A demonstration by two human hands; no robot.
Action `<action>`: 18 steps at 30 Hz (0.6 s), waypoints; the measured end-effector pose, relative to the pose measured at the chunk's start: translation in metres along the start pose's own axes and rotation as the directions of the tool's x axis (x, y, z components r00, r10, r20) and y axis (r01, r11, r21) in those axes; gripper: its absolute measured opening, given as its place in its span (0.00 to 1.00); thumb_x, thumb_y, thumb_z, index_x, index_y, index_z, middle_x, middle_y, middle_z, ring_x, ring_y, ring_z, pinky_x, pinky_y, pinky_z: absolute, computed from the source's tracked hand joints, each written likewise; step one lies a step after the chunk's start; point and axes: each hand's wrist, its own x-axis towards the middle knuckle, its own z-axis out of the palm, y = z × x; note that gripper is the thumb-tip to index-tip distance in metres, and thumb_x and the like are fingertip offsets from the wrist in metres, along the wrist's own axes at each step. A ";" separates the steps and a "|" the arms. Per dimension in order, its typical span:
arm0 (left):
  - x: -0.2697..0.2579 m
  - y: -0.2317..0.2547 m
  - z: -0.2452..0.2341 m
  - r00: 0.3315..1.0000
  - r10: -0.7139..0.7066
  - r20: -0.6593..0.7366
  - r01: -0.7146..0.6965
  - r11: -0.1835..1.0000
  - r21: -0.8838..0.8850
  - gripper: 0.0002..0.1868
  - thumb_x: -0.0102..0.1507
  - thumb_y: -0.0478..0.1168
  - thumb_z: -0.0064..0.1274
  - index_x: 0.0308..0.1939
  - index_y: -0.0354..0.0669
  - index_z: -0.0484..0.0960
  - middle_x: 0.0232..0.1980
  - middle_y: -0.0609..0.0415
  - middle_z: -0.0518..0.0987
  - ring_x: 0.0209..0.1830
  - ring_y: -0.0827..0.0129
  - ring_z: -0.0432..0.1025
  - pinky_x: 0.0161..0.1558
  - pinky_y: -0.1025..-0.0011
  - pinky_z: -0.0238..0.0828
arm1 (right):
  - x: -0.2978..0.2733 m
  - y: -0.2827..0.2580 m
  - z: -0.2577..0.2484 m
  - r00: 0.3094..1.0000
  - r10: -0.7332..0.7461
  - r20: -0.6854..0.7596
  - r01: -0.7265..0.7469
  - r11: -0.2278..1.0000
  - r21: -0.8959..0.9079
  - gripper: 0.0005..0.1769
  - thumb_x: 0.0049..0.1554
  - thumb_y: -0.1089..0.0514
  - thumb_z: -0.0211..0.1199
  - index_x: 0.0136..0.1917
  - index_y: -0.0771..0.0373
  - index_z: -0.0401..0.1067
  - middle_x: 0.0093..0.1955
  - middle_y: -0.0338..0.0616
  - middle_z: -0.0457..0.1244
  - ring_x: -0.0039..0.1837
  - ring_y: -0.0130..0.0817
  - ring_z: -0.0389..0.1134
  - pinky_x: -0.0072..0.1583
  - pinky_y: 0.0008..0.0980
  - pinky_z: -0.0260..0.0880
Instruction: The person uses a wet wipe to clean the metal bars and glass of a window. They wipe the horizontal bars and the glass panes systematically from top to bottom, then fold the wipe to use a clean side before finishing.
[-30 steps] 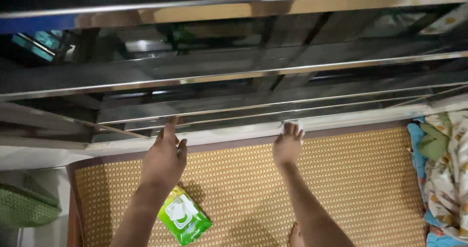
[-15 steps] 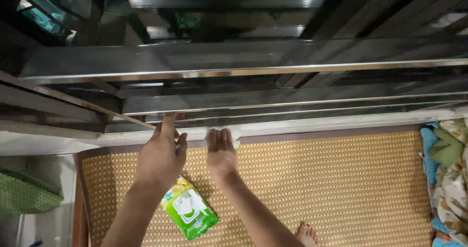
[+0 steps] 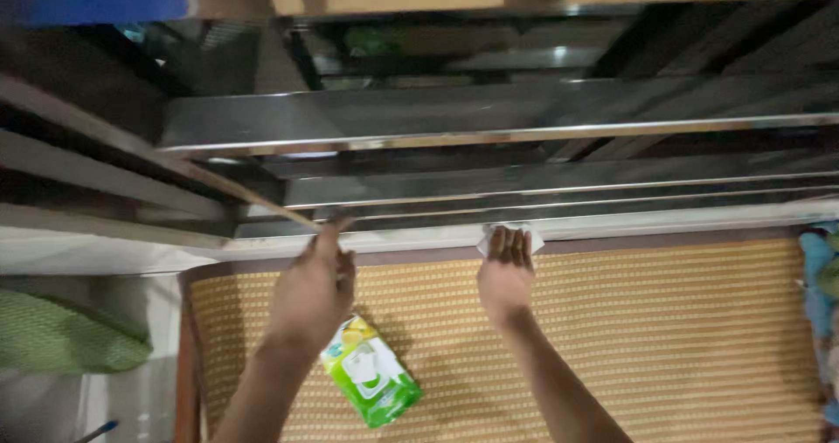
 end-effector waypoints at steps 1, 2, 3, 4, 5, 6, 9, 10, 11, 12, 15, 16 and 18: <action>-0.004 -0.007 0.005 0.999 0.033 -0.020 -0.034 0.999 -0.012 0.22 0.66 0.40 0.48 0.65 0.50 0.67 0.45 0.46 0.83 0.39 0.52 0.81 0.41 0.53 0.78 | 0.002 -0.018 0.002 0.997 0.047 0.063 -0.048 0.999 0.019 0.18 0.58 0.71 0.58 0.61 0.76 0.68 0.59 0.65 0.68 0.64 0.56 0.71 0.71 0.47 0.69; -0.010 -0.015 0.007 0.997 0.067 -0.041 -0.068 0.997 -0.024 0.21 0.66 0.41 0.49 0.64 0.49 0.68 0.43 0.47 0.84 0.39 0.53 0.81 0.41 0.54 0.79 | 0.004 -0.039 0.001 0.988 0.092 0.128 -0.097 0.995 0.035 0.19 0.53 0.71 0.58 0.59 0.79 0.69 0.57 0.68 0.68 0.63 0.58 0.71 0.72 0.49 0.68; -0.016 -0.025 0.010 0.997 0.073 -0.004 -0.073 0.997 0.016 0.22 0.66 0.40 0.50 0.64 0.48 0.68 0.43 0.46 0.83 0.37 0.52 0.80 0.40 0.54 0.79 | 0.005 -0.059 0.001 0.987 0.110 0.120 -0.116 0.993 0.038 0.21 0.51 0.70 0.58 0.58 0.81 0.69 0.56 0.69 0.68 0.62 0.60 0.71 0.71 0.49 0.68; -0.021 -0.035 0.012 0.996 0.078 0.032 -0.080 0.995 0.056 0.22 0.65 0.40 0.50 0.63 0.47 0.68 0.44 0.45 0.82 0.36 0.50 0.79 0.39 0.54 0.78 | 0.005 -0.079 0.001 0.985 0.129 0.111 -0.135 0.990 0.041 0.22 0.50 0.69 0.57 0.57 0.83 0.69 0.55 0.70 0.67 0.62 0.61 0.70 0.71 0.50 0.67; -0.024 -0.045 0.013 0.994 0.083 0.065 -0.088 0.992 0.093 0.23 0.64 0.39 0.51 0.63 0.46 0.68 0.44 0.44 0.81 0.35 0.49 0.79 0.38 0.54 0.78 | 0.008 -0.097 0.003 0.984 0.147 0.099 -0.151 0.988 0.043 0.24 0.48 0.68 0.57 0.57 0.86 0.70 0.55 0.72 0.67 0.61 0.62 0.70 0.71 0.51 0.67; -0.027 -0.058 0.011 0.988 0.147 0.050 -0.151 0.984 0.099 0.19 0.64 0.38 0.51 0.59 0.46 0.70 0.43 0.45 0.81 0.36 0.50 0.79 0.39 0.54 0.78 | 0.009 -0.114 0.005 0.988 0.122 0.095 -0.127 0.991 0.046 0.24 0.48 0.68 0.57 0.57 0.84 0.70 0.55 0.71 0.67 0.61 0.62 0.70 0.71 0.50 0.67; -0.037 -0.092 0.009 0.970 0.240 0.034 -0.242 0.964 0.113 0.13 0.61 0.36 0.53 0.50 0.47 0.74 0.41 0.47 0.82 0.40 0.50 0.79 0.41 0.54 0.77 | 0.002 -0.159 0.016 0.994 0.046 0.096 -0.054 0.996 0.076 0.24 0.48 0.68 0.56 0.57 0.82 0.72 0.56 0.70 0.68 0.61 0.63 0.70 0.71 0.49 0.67; -0.039 -0.104 0.008 0.976 0.213 0.045 -0.217 0.969 0.118 0.13 0.60 0.36 0.53 0.49 0.47 0.76 0.41 0.47 0.82 0.40 0.50 0.79 0.41 0.54 0.77 | -0.001 -0.173 0.021 0.995 0.025 0.097 -0.035 0.994 0.105 0.23 0.49 0.67 0.56 0.57 0.82 0.71 0.57 0.70 0.68 0.62 0.64 0.70 0.71 0.49 0.67; -0.040 -0.115 0.006 0.981 0.186 0.055 -0.192 0.974 0.124 0.13 0.59 0.36 0.54 0.47 0.48 0.77 0.41 0.47 0.82 0.40 0.50 0.79 0.41 0.54 0.77 | -0.003 -0.188 0.027 0.995 0.004 0.097 -0.017 0.991 0.133 0.23 0.51 0.67 0.56 0.58 0.82 0.71 0.57 0.70 0.68 0.62 0.64 0.70 0.71 0.49 0.67; -0.042 -0.125 0.004 0.984 0.165 0.065 -0.172 0.976 0.131 0.12 0.60 0.36 0.54 0.47 0.48 0.77 0.41 0.47 0.82 0.40 0.49 0.79 0.40 0.54 0.77 | -0.004 -0.202 0.032 0.996 -0.012 0.089 -0.001 0.990 0.144 0.24 0.50 0.66 0.56 0.58 0.82 0.71 0.56 0.70 0.68 0.62 0.65 0.70 0.70 0.48 0.67; -0.049 -0.151 -0.009 0.989 0.114 0.091 -0.127 0.980 0.153 0.11 0.61 0.37 0.53 0.47 0.47 0.76 0.41 0.47 0.82 0.40 0.49 0.79 0.40 0.53 0.76 | -0.005 -0.251 0.038 0.992 -0.063 0.106 0.044 0.984 0.170 0.25 0.48 0.63 0.58 0.57 0.81 0.72 0.54 0.69 0.68 0.60 0.64 0.70 0.69 0.47 0.66; -0.051 -0.158 -0.014 0.990 0.108 0.095 -0.122 0.980 0.157 0.11 0.61 0.37 0.53 0.48 0.47 0.76 0.42 0.46 0.82 0.40 0.48 0.78 0.40 0.53 0.76 | -0.005 -0.267 0.039 0.987 -0.085 0.138 0.060 0.983 0.175 0.26 0.47 0.63 0.59 0.56 0.82 0.72 0.52 0.68 0.68 0.59 0.63 0.71 0.69 0.47 0.66; -0.052 -0.169 -0.025 0.992 0.083 0.092 -0.098 0.980 0.173 0.12 0.61 0.37 0.53 0.48 0.47 0.76 0.42 0.46 0.82 0.40 0.47 0.78 0.39 0.53 0.76 | 0.000 -0.295 0.039 0.980 -0.098 0.172 0.069 0.984 0.166 0.25 0.47 0.62 0.59 0.54 0.82 0.72 0.49 0.66 0.68 0.56 0.61 0.71 0.70 0.49 0.66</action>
